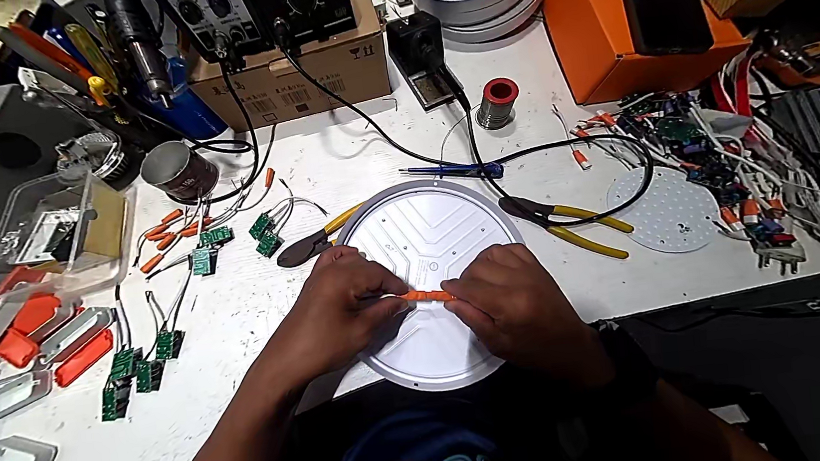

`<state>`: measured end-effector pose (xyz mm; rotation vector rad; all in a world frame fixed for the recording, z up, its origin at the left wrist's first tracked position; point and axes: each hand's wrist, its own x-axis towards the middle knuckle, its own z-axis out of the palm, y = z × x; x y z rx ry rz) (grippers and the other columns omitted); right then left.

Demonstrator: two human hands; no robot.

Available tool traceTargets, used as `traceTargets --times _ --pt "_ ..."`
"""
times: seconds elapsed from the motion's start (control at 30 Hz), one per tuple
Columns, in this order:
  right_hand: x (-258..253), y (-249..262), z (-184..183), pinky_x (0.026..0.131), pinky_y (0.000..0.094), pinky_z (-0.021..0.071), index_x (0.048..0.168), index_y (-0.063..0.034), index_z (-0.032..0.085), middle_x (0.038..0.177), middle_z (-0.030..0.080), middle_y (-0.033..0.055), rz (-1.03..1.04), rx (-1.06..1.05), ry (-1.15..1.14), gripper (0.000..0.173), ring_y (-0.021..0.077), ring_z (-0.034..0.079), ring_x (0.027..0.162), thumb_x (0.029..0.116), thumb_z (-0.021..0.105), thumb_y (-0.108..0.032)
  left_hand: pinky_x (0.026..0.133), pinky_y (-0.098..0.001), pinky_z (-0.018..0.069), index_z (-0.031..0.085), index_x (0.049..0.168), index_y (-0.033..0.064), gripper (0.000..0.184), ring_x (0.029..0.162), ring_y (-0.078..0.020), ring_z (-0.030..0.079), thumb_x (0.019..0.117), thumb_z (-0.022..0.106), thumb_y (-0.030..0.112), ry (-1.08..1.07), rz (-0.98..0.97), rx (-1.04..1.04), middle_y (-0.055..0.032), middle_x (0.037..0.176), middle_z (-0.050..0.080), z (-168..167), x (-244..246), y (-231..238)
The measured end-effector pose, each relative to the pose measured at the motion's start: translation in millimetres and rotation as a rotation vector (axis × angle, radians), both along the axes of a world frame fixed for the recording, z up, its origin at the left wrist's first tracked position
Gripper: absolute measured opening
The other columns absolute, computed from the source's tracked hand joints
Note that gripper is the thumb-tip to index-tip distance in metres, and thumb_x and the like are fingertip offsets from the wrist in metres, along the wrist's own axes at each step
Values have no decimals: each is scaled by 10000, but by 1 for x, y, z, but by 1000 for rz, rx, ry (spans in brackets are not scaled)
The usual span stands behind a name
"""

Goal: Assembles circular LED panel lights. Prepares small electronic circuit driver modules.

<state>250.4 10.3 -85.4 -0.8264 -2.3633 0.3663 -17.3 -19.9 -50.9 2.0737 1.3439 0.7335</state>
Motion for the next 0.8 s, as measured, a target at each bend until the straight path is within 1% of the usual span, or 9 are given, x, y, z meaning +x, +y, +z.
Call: traceTargets --times 0.23,0.37,0.57,0.73,0.8 --pt "-1 0 0 840 385 456 1031 -141 790 817 677 12 16 9 21 265 188 621 859 1029 562 -275 1103 -379 380 781 927 213 135 932 31 639 955 704 321 19 -11 -16 144 886 730 1 -1 2" --pt "-1 0 1 834 384 452 1023 -135 789 806 669 12 25 -6 32 257 188 615 849 1023 571 -271 1147 -401 359 780 923 216 120 930 48 650 946 713 313 38 -15 -36 147 879 731 2 0 2" --pt "-1 1 0 829 382 454 1026 -134 787 801 667 12 29 -11 35 251 187 614 843 1022 571 -262 1146 -384 362 779 904 209 121 901 57 647 945 716 304 43 -24 -42 145 854 726 3 2 4" --pt "0 2 -2 827 381 454 1032 -141 788 808 670 11 36 -1 28 258 186 615 844 1026 564 -271 1140 -381 375 775 914 203 116 878 64 645 947 712 294 62 -33 -31 148 841 720 4 4 5" --pt "0 2 -2 828 378 453 1043 -142 787 816 673 10 37 -8 35 257 182 614 847 1030 567 -274 1105 -374 386 768 956 195 139 881 57 637 962 690 310 94 -29 -27 144 856 719 4 4 4"
